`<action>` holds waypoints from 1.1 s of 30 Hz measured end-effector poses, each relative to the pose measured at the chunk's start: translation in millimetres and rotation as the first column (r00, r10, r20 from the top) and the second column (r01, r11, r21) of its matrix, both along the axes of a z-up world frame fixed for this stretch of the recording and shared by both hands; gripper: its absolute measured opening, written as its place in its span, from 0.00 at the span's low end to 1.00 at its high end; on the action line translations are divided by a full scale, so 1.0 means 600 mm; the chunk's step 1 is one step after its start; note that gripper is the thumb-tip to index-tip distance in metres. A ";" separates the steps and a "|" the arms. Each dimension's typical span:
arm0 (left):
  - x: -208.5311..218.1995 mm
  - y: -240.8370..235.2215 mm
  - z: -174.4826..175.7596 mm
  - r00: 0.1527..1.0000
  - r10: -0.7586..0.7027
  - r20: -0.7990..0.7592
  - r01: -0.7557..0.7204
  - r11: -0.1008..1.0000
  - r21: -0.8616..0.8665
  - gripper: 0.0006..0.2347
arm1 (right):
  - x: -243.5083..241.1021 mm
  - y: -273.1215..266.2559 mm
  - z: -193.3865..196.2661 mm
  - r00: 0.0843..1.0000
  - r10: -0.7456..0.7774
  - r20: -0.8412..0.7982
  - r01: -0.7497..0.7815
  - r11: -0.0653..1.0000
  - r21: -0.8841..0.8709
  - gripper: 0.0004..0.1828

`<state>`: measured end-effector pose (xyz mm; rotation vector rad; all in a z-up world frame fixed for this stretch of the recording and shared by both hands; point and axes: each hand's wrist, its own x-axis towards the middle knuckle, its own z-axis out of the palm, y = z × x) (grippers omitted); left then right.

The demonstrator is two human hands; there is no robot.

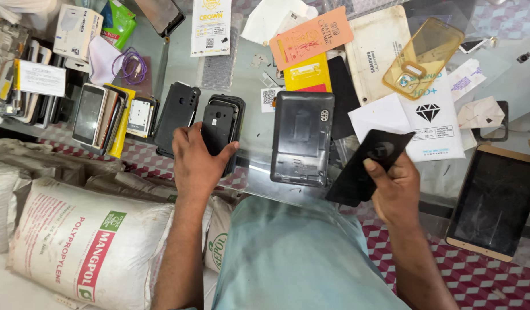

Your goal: The person sorts through a pile of used mobile phones, phone cases, and accessories on a glass counter. They pick up various items, turn them over to inspect them, and place them into a cardboard box or set them aside.

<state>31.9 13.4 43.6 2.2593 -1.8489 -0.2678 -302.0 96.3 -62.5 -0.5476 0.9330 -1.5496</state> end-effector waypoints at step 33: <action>0.046 -0.008 -0.046 0.928 0.149 -0.343 -0.184 0.980 -0.073 0.29 | 0.011 0.008 0.032 0.992 0.014 -0.122 -0.029 0.992 -0.121 0.18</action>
